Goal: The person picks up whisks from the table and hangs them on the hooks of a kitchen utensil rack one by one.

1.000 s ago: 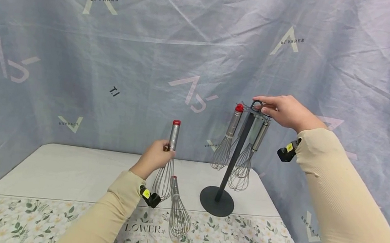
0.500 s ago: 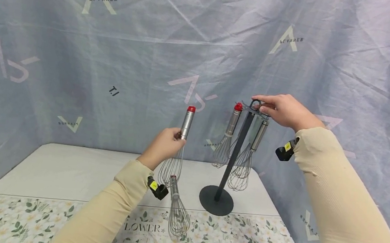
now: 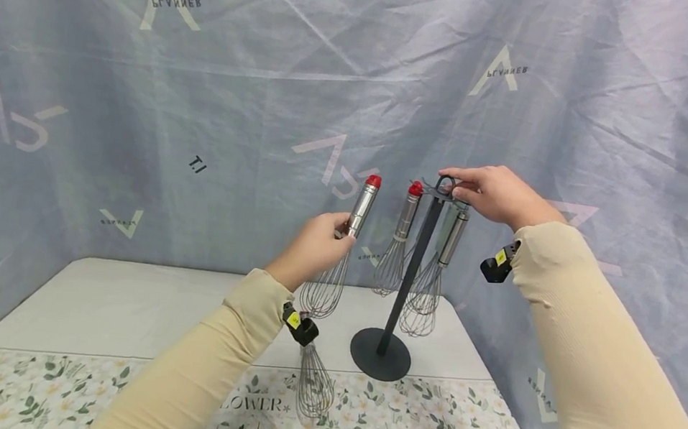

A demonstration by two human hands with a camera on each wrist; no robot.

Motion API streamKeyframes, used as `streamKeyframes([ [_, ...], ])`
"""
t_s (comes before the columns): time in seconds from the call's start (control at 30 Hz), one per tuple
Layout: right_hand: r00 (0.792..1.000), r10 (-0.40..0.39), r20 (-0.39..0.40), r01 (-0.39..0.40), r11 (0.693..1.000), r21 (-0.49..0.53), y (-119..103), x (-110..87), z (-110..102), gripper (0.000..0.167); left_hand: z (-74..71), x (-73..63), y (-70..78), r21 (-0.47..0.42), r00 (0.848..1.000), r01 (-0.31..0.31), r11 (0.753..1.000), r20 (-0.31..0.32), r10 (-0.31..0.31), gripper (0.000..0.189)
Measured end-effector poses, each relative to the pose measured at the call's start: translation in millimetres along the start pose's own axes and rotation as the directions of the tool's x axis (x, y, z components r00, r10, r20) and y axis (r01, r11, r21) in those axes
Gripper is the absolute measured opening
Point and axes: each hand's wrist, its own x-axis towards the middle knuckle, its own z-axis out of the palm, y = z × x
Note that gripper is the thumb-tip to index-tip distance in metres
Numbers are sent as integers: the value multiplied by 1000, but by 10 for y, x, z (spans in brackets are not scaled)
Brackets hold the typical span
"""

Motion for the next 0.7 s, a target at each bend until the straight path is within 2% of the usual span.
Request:
streamKeyframes([
  [0.2,1000,12,-1,-12,1000,17,-5,-6,2,50,79,53,157,27,999,-35,999,34,34,18],
  [0.47,1000,1,-18,-1,1000,8,-27,24,31,49,163,124,218,46,995,-77,996,59,74,27],
  [0.7,1000,16,-19,-16,1000,12,11,14,25,49,247,181,282,94,991,-106,990,91,97,19],
])
